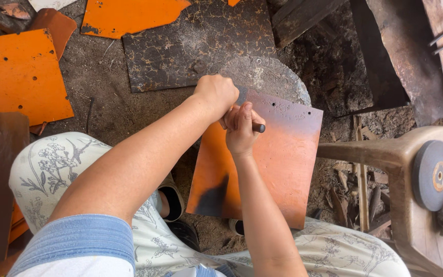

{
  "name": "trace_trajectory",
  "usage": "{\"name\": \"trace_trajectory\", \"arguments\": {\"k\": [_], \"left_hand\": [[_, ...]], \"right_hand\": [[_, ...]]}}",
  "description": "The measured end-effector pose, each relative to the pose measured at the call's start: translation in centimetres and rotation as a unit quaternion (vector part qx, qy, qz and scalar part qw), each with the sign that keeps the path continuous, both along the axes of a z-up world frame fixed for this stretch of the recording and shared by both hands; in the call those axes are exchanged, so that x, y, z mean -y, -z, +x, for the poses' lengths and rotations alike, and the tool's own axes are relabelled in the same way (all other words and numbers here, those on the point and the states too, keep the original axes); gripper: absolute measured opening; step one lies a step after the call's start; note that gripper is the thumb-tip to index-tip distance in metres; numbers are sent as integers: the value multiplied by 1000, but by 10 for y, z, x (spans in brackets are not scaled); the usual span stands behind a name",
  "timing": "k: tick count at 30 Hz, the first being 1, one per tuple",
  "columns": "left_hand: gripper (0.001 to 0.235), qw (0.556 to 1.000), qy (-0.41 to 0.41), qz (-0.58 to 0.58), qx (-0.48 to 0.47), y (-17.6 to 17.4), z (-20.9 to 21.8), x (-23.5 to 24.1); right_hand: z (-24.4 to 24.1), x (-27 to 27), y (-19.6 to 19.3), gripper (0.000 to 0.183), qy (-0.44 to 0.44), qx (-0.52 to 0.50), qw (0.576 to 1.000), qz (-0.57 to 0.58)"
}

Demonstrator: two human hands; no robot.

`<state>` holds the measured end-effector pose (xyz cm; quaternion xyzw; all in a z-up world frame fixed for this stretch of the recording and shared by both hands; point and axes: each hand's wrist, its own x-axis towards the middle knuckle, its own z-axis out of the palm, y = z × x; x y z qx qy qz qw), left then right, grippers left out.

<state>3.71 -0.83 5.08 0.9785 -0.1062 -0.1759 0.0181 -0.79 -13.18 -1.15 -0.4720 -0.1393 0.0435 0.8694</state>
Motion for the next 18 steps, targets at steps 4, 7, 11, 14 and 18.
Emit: {"name": "trace_trajectory", "arguments": {"k": [4,7,11,14,18], "left_hand": [[18,1000,10,13,-17,-7,-4,4],[15,999,15,30,4,-8,-4,2],[11,999,15,30,9,0,-6,3],[12,999,11,25,25,1,-5,3],[14,999,25,43,-9,0,-4,3]], "right_hand": [[5,18,-4,55,-27,-1,999,-27],[13,27,-8,56,-31,-3,999,-36],[15,42,-5,57,-37,-10,999,-21],[23,49,-4,55,-41,-27,999,-3],[37,59,-2,60,-43,-33,998,19]]}}
